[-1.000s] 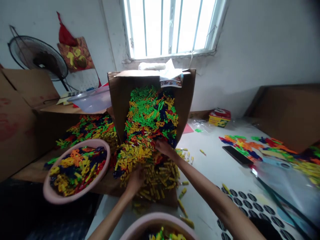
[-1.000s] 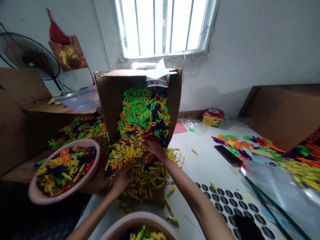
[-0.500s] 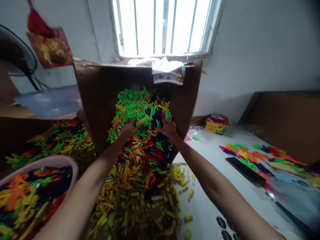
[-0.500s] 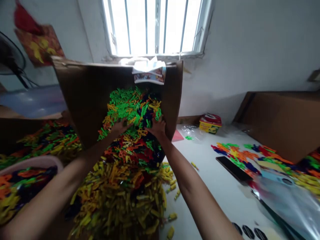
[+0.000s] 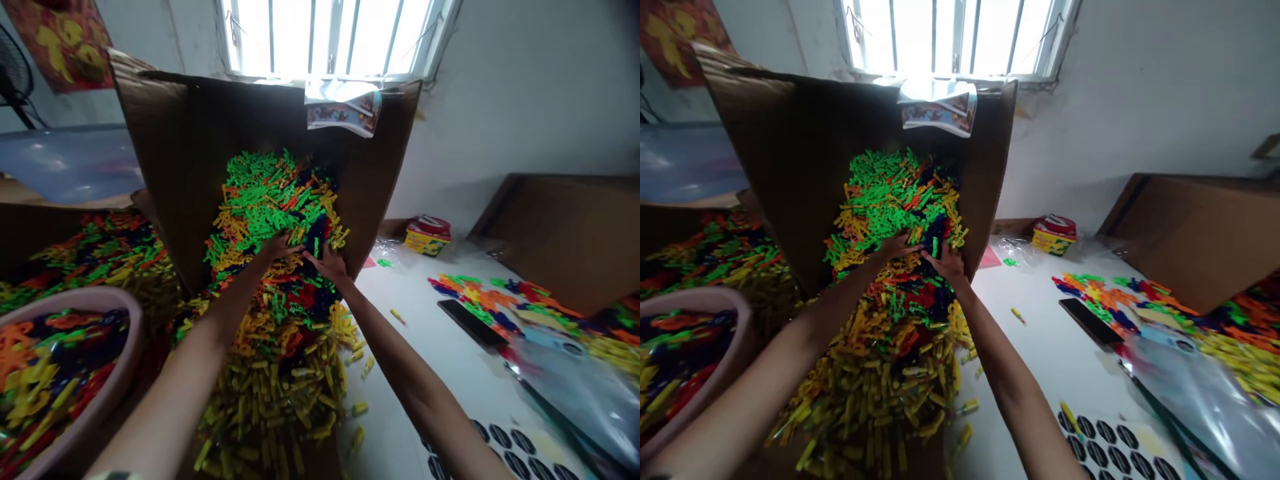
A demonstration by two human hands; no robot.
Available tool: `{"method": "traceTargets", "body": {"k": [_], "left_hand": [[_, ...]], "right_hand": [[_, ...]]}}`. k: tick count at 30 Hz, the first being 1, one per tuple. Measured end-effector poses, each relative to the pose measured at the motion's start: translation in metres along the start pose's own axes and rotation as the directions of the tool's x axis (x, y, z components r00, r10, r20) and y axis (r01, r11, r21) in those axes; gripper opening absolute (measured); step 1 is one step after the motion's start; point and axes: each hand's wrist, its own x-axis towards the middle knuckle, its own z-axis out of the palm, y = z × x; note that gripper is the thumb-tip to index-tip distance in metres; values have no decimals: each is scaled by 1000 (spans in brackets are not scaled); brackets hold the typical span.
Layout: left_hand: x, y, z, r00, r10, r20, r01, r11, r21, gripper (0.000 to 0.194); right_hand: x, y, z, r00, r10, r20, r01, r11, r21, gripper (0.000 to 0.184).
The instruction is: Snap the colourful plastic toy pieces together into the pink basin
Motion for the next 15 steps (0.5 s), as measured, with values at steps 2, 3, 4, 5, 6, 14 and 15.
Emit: {"method": "traceTargets", "body": {"k": [2,3,4,5,6,14,15], "left_hand": [[-7,5,7,1000,13,12,-14,1000,25,80],[-11,7,9,999,31,19,-31,999,28,78],[-14,8,12,998,53,33,-54,998,31,76],[-17,8,14,996,76,48,-78,996,34,74],[-18,9,15,994,94,59,-96,995,38,73],[-40,18,32,987,148,66,-154,984,90,70],[-45,18,34,979,182,89,-190,978,90,70]], "right_hand": [[-3,1,-2,1000,-1,30,-1,998,69,84],[-7,3,-2,999,-1,40,-3,994,106,85],[-11,6,-1,999,0,43,-6,991,134,87],[-15,8,1,999,2,42,-8,989,150,89],[-18,10,3,999,8,43,-15,988,157,90],[-58,20,25,999,39,0,-38,979,202,88],[-66,23,28,999,40,-1,-39,980,194,92]]}}
